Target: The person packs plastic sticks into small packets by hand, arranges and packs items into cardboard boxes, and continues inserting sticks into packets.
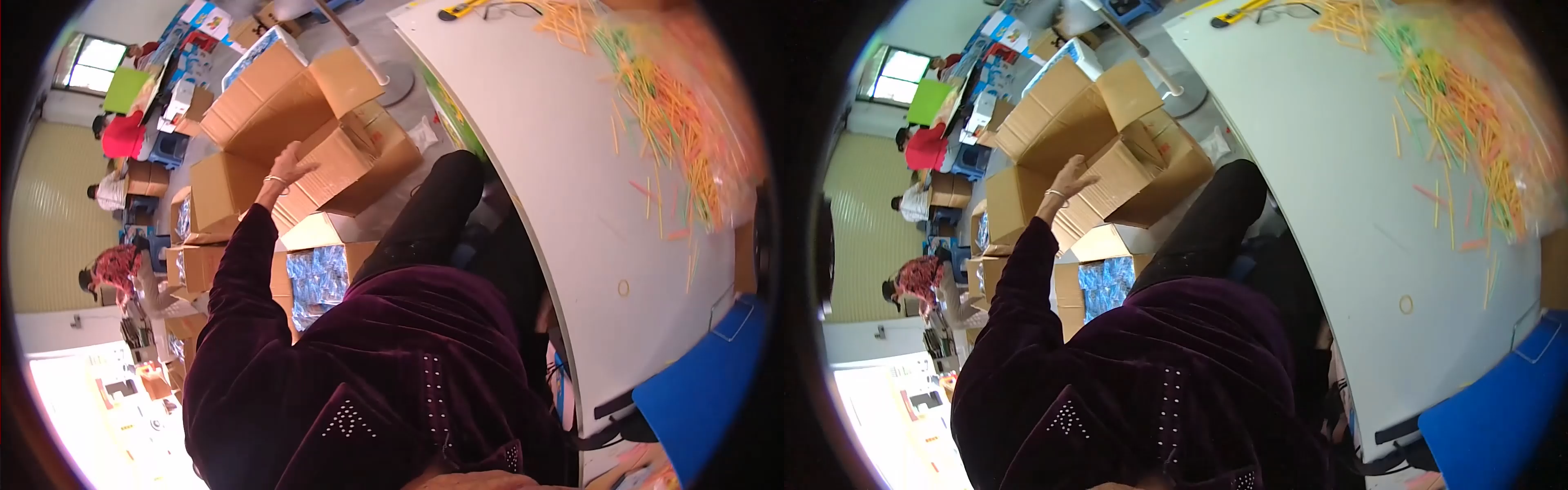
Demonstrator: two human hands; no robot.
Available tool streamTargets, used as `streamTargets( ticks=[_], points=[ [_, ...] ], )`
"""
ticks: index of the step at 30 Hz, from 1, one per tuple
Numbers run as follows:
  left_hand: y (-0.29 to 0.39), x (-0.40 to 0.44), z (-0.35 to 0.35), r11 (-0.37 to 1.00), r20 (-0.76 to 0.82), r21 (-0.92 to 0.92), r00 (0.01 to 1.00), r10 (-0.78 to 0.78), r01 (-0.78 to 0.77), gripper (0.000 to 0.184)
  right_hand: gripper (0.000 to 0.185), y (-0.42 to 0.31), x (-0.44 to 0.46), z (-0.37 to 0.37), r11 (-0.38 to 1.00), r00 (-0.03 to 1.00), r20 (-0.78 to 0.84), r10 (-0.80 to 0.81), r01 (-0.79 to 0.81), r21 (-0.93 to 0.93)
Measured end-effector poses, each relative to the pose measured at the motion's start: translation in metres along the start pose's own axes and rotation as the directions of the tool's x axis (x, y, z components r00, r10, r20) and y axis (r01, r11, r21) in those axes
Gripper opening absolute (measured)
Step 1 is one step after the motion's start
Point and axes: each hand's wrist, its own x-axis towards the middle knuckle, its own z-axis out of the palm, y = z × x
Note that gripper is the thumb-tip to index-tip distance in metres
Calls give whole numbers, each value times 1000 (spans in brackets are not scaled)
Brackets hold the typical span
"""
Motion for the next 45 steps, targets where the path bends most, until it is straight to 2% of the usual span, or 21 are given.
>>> streamTargets(
  ticks=[2, 3, 5, 7, 9, 10, 12, 14, 18, 20, 21, 23, 24, 31, 33, 35, 37, 39, 41, 43, 45],
  points=[
    [-21, 3, 23, 986, -18, -78, 990, 143, -144, 77, 42, -176, 47, -39, 879, 987, 117, -108, 40, 476],
    [-29, 9, 32, 986, -6, 12, 986, 167, -167, 75, 42, -217, 46, -28, 734, 971, 154, -183, 31, 678],
    [-8, 10, 28, 981, 45, 190, 999, 16, -24, 71, 43, -215, 33, 63, 329, 919, 168, -356, -45, 943],
    [-30, 30, 39, 968, 53, 198, 988, 144, -151, 58, 40, -223, 25, 64, 270, 916, 95, -389, 15, 963],
    [-18, 28, 26, 955, 110, 189, 971, 212, -230, 47, 37, -225, 16, 27, 254, 898, -113, -426, 239, 937],
    [-17, 25, 30, 967, 87, 135, 975, 207, -217, 45, 30, -232, 11, 21, 80, 864, -326, -385, 383, 920],
    [-4, 17, 32, 973, 45, 53, 974, 222, -224, 40, 26, -237, 9, 8, -120, 744, -472, -473, 477, 871],
    [22, 7, 37, 970, 48, 19, 969, 243, -244, 36, 22, -237, 8, -4, -121, 731, -503, -461, 509, 852],
    [61, 16, 50, 960, 52, 29, 959, 278, -280, 34, 17, -214, 20, -48, 49, 627, -733, -263, 767, 639],
    [70, 25, 56, 953, 32, 28, 953, 301, -302, 35, 32, -199, 31, -63, 509, 579, -791, -197, 750, 423],
    [70, 27, 54, 949, 38, -16, 948, 317, -316, 36, 32, -195, 37, -62, 512, 572, -796, -197, 752, 414],
    [70, 31, 56, 937, 48, -5, 936, 348, -348, 36, 50, -189, 46, -58, 688, 834, -484, -265, 516, 511],
    [71, 35, 56, 926, 65, 9, 924, 376, -377, 36, 63, -192, 47, -58, 715, 845, -451, -288, 502, 486],
    [62, 35, 45, 880, 134, -143, 872, 471, -453, 46, 67, -209, 45, -75, 760, 844, -433, -318, 500, 416],
    [58, 36, 36, 874, 218, -164, 847, 485, -458, 55, 67, -238, 43, -93, 582, 762, -592, -262, 614, 534],
    [55, 37, 31, 865, 232, -263, 842, 486, -427, 59, 67, -289, 42, -124, 297, 608, -640, -470, 792, 533],
    [54, 39, 15, 848, 242, -357, 839, 488, -391, 63, 68, -349, 45, -152, -6, 332, -731, -596, 909, 418],
    [52, 40, -17, 846, 236, -406, 855, 462, -345, 69, 72, -409, 46, -168, -183, 134, -755, -642, 929, 321],
    [22, 76, -27, 857, -52, -93, 862, 504, -506, 73, 76, -459, 55, -183, -250, -24, -738, -675, 948, 197],
    [-6, 96, -49, 911, -341, 96, 847, 408, -400, 75, 77, -504, 60, -189, -264, -94, -716, -692, 956, 129],
    [-42, 140, -52, 932, -473, 262, 808, 351, -251, 89, 79, -540, 62, -175, -276, -161, -690, -705, 959, 58]
  ],
)
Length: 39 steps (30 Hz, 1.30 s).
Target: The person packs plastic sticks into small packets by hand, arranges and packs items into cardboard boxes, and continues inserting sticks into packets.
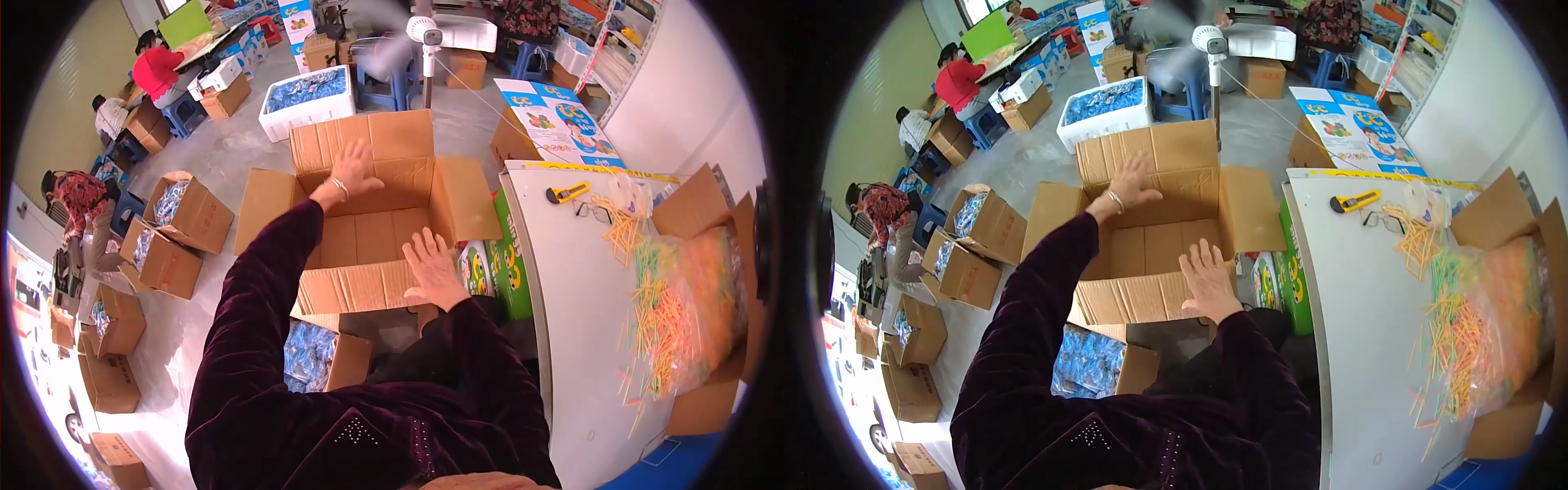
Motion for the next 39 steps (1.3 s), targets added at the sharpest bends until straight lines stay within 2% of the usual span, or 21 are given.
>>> streamTargets(
  ticks=[2, 4, 8, 10, 11, 13, 14, 17, 18, 19, 20, 21, 22, 24, 25, 27, 30, 34, 35, 36, 39],
  points=[
    [-22, 21, 0, 998, 69, 53, 997, -45, 42, 95, 79, 10, 2, 37, 995, 978, 182, 100, -99, -15],
    [-25, 35, -6, 985, 252, 147, 959, -131, 96, 107, 66, 14, 1, 49, 993, 987, 123, 102, -108, 49],
    [-37, 49, 34, 988, 356, 136, 928, -113, 68, 98, 46, 11, 2, 48, 991, 988, 96, 120, -124, 40],
    [-41, 59, 61, 970, 694, 47, 691, -203, 238, 83, 42, 13, 4, 51, 986, 985, 102, 136, -145, 83],
    [-46, 51, 83, 961, 511, -1, 826, -238, 277, 58, 42, 15, 6, 53, 984, 982, 118, 147, -157, 83],
    [-54, 65, 85, 972, 664, -32, 732, -154, 234, 42, 40, 16, 8, 53, 985, 985, 97, 143, -151, 81],
    [-58, 62, 88, 923, 669, -156, 725, -163, 351, 36, 41, 16, 9, 51, 983, 985, 78, 152, -159, 94],
    [-60, 65, 96, 963, 641, -68, 751, -158, 261, 36, 42, 25, 9, 51, 969, 988, 103, 111, -130, 209],
    [-60, 66, 94, 954, 655, -89, 738, -162, 287, 36, 47, 32, 11, 47, 899, 988, 92, 121, -148, 413],
    [-58, 67, 93, 954, 656, -88, 737, -161, 287, 36, 47, 39, 15, 43, 898, 988, 92, 121, -149, 414],
    [-58, 68, 94, 955, 651, -71, 739, -173, 287, 37, 48, 45, 23, 30, 871, 939, -109, 328, -255, 421],
    [-59, 66, 95, 956, 650, -54, 737, -186, 289, 37, 49, 51, 29, 23, 820, 809, -295, 509, -350, 453],
    [-59, 61, 96, 955, 657, -53, 731, -187, 292, 37, 49, 65, 30, 30, 816, 810, -286, 512, -354, 458],
    [-55, 62, 90, 961, 627, -81, 764, -156, 263, 35, 46, 96, 26, 55, 767, 687, -384, 617, -633, 98],
    [-55, 63, 88, 962, 625, -82, 765, -156, 262, 35, 46, 101, 23, 71, 767, 687, -386, 616, -634, 98],
    [-53, 57, 87, 965, 605, -87, 782, -148, 249, 32, 42, 101, 19, 91, 422, 522, 151, 840, -801, 424],
    [-51, 53, 86, 948, 589, -143, 794, -150, 285, 32, 32, 105, 15, 91, 358, 539, 286, 792, -790, 498],
    [-29, 56, 90, 968, 560, -109, 819, -128, 225, 36, 26, 104, -3, 81, 416, 538, 139, 832, -768, 487],
    [-19, 57, 97, 975, 493, -101, 861, -126, 200, 36, 27, 105, -11, 68, 387, 503, 146, 852, -791, 474],
    [-13, 55, 103, 980, 426, -91, 896, -122, 177, 37, 26, 111, -18, 70, 423, 545, 49, 837, -701, 575],
    [-10, 51, 99, 980, 451, -83, 884, -123, 179, 39, 28, 118, -9, 61, 430, 520, 43, 853, -747, 506]
  ],
)
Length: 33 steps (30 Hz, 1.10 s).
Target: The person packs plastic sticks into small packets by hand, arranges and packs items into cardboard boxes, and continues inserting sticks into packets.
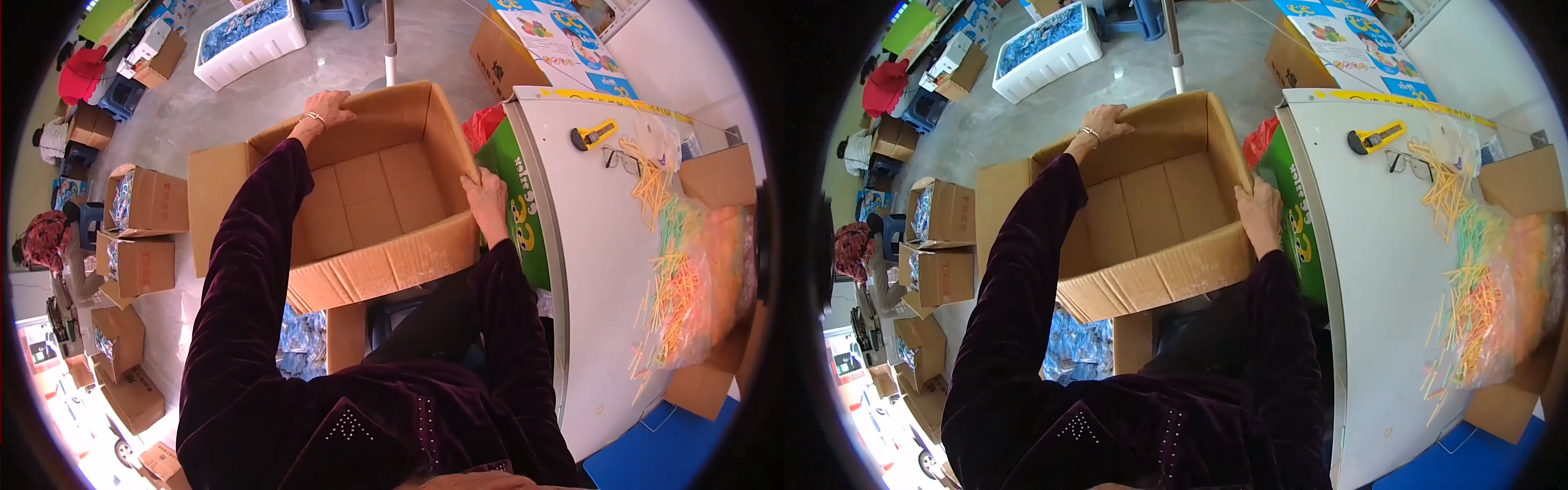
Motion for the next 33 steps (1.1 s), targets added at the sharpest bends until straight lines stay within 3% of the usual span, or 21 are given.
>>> streamTargets(
  ticks=[2, 4, 5, 7, 8, 10, 12, 14, 15, 16, 18, 19, 21, 23, 25, 27, 29, 30, 32, 33],
  points=[
    [1, -3, -9, 1000, -7, -2, 1000, -25, 25, 40, 31, 5, 1, 1, 999, 999, -33, -31, 30, -44],
    [-2, -9, 3, 1000, -169, 18, 985, 25, -23, 44, 47, 4, -2, -4, 985, 997, 62, 54, -43, -166],
    [-1, -9, 0, 999, -149, 48, 988, 31, -24, 49, 47, 1, -7, -6, 986, 997, 52, 48, -39, -165],
    [0, -8, -4, 997, -143, 66, 989, 45, -36, 51, 71, -3, -20, -9, 978, 996, -76, -36, 19, -207],
    [0, -8, -2, 996, -126, 79, 991, 49, -40, 53, 71, -9, -28, -17, 977, 996, -83, -33, 15, -214],
    [2, -8, -2, 991, -108, 127, 993, 43, -29, 58, 85, -25, -45, -40, 988, 998, 30, -59, 63, -141],
    [11, -7, -14, 983, -97, 181, 994, 52, -34, 62, 76, -33, -75, -57, 981, 990, -36, -133, 127, -144],
    [28, -7, -25, 970, -38, 227, 996, -79, 86, 72, 59, -43, -110, -84, 992, 992, -9, -124, 124, -21],
    [32, -2, -27, 964, -17, 246, 995, -103, 104, 77, 59, -42, -128, -95, 993, 993, -30, -114, 113, -28],
    [34, 0, -25, 966, -17, 247, 997, -80, 82, 77, 52, -40, -146, -105, 982, 973, -142, -180, 169, -89],
    [45, -8, -30, 925, -215, 375, 976, 22, 61, 75, 42, -40, -185, -127, 959, 917, -298, -264, 219, -178],
    [50, -11, -32, 924, -209, 381, 976, 58, 27, 75, 40, -42, -204, -142, 954, 894, -351, -279, 218, -204],
    [71, -18, -36, 981, -275, 149, 948, 161, -123, 75, 37, -34, -238, -167, 939, 854, -423, -302, 191, -285],
    [106, -53, -37, 918, -327, -47, 874, 359, -394, 76, 33, -22, -272, -192, 854, 802, -453, -389, 131, -503],
    [135, -104, -34, 786, -232, -19, 768, 597, -618, 78, 32, -9, -303, -214, 829, 778, -501, -379, 45, -558],
    [167, -167, -33, 804, -62, -27, 804, 592, -594, 80, 30, 5, -326, -229, 788, 808, -506, -302, -87, -609],
    [178, -192, -16, 879, 198, -2, 862, 468, -477, 68, 30, 20, -341, -236, 775, 819, -506, -271, -126, -619],
    [180, -197, -8, 876, 188, 4, 861, 473, -483, 68, 30, 27, -346, -240, 758, 833, -496, -245, -154, -634],
    [180, -200, 7, 949, 162, -81, 936, 314, -304, 58, 30, 37, -347, -238, 787, 823, -517, -236, -150, -598],
    [182, -201, 11, 944, 155, -80, 932, 329, -320, 58, 30, 37, -347, -237, 815, 822, -524, -221, -139, -563]
  ],
)
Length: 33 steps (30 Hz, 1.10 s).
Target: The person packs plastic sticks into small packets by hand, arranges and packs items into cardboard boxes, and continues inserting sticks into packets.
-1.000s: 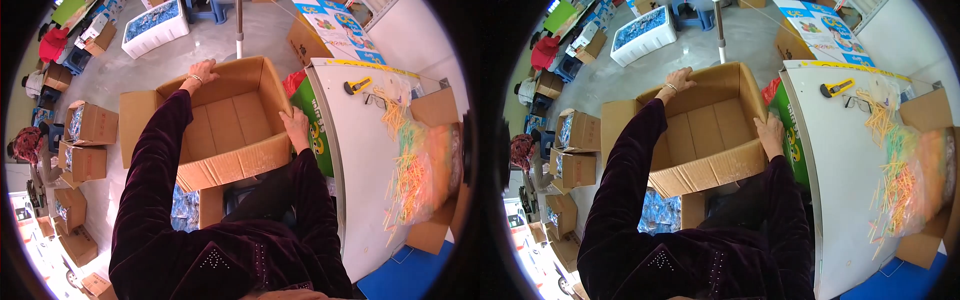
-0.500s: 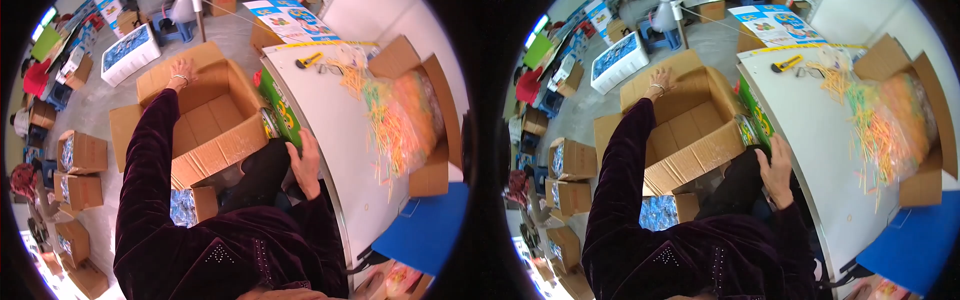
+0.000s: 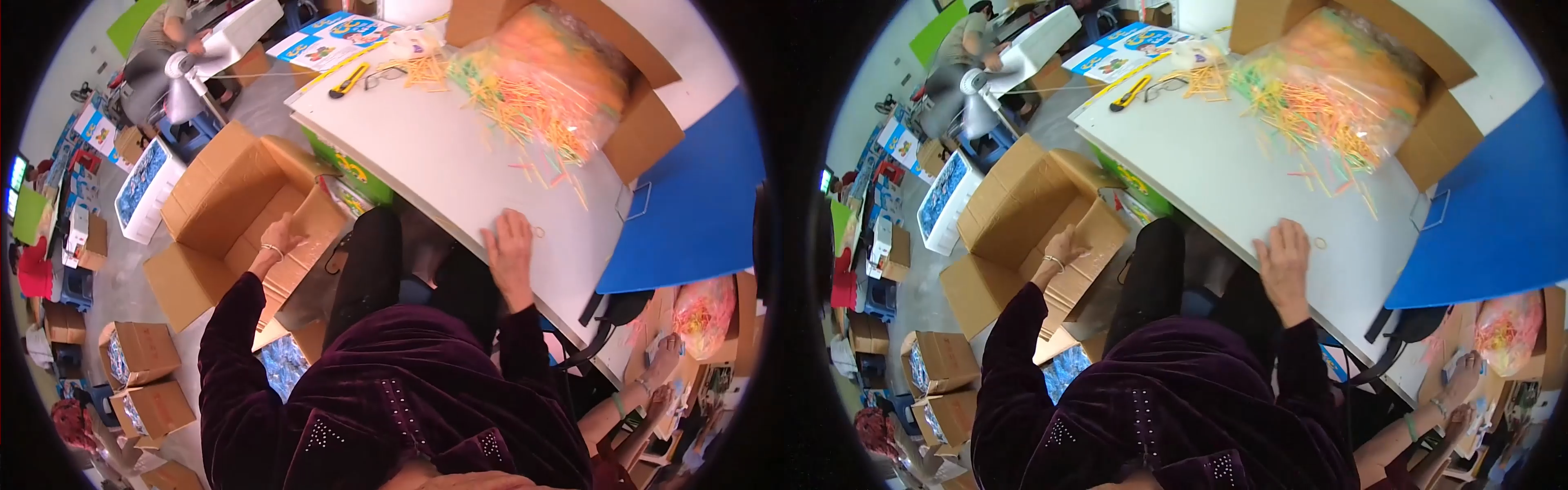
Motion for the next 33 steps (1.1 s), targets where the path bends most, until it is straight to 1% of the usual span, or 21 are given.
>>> streamTargets(
  ticks=[2, 4, 6, 8, 9, 10, 11, 12, 14, 15, 17, 18, 19, 21, 23, 25, 27, 29, 31, 32, 33],
  points=[
    [1, 2, 6, 997, -52, -27, 996, -68, 66, 52, 31, -4, 0, -2, 1000, 1000, 20, -1, 0, 26],
    [-7, 8, 15, 999, -70, 8, 997, -39, 40, 53, 32, -4, 2, -3, 999, 1000, -12, 11, -11, 39],
    [-9, 10, 11, 999, -73, 49, 997, -8, 12, 54, 34, -6, 3, -6, 992, 997, 56, 56, -62, 111],
    [-1, 19, 0, 992, 84, 76, 990, -111, 105, 58, 36, -7, 4, -8, 990, 996, 57, 62, -69, 125],
    [0, 27, -4, 992, 79, 80, 992, -102, 95, 58, 38, -7, 4, -6, 993, 998, 23, 51, -53, 102],
    [-3, 29, -8, 995, 139, 75, 988, -74, 64, 58, 38, -7, 3, -5, 992, 998, 23, 61, -63, 106],
    [0, 26, -13, 997, 201, 65, 978, -53, 40, 57, 40, -8, 3, -6, 992, 997, 42, 68, -72, 106],
    [3, 24, -17, 997, 202, 64, 977, -61, 49, 57, 41, -7, 5, -7, 992, 996, 60, 64, -70, 105],
    [6, 25, -38, 999, 340, 39, 940, -27, 15, 52, 42, -5, 6, -6, 991, 996, 65, 61, -68, 111],
    [8, 42, -53, 988, 448, 154, 892, -60, -11, 56, 43, -6, 5, -5, 991, 995, 68, 68, -75, 110],
    [19, 64, -84, 999, 223, 1, 974, 43, -44, 53, 43, -7, 6, -6, 991, 995, 79, 59, -68, 114],
    [31, 80, -99, 976, 83, -149, 982, 170, -156, 50, 43, -7, 7, -7, 992, 994, 91, 64, -73, 104],
    [49, 97, -113, 918, -74, -277, 959, 275, -284, 48, 43, -6, 7, -7, 992, 994, 89, 59, -68, 105],
    [103, 117, -158, 858, -236, -281, 897, 373, -430, 40, 42, -6, 8, -8, 988, 993, 91, 70, -81, 133],
    [145, 144, -186, 730, -318, -285, 780, 539, -621, 37, 42, -6, 9, -11, 982, 992, 96, 82, -97, 161],
    [171, 184, -208, 780, -108, -224, 810, 577, -585, 41, 41, -4, 9, -13, 978, 990, 108, 88, -107, 180],
    [193, 218, -216, 779, -152, -145, 791, 592, -611, 40, 39, -3, 9, -13, 963, 986, 117, 122, -146, 225],
    [205, 253, -217, 780, -207, -80, 776, 596, -621, 38, 39, -3, 10, -13, 967, 987, 123, 103, -128, 222],
    [210, 290, -206, 795, -283, -102, 784, 552, -597, 35, 38, -2, 12, -9, 964, 981, 130, 143, -168, 204],
    [210, 303, -195, 795, -325, -121, 781, 534, -594, 36, 37, -5, 15, -10, 978, 980, 143, 135, -155, 137],
    [210, 316, -184, 794, -367, -141, 776, 513, -591, 36, 37, -6, 15, -9, 983, 980, 163, 115, -136, 125]
  ],
)
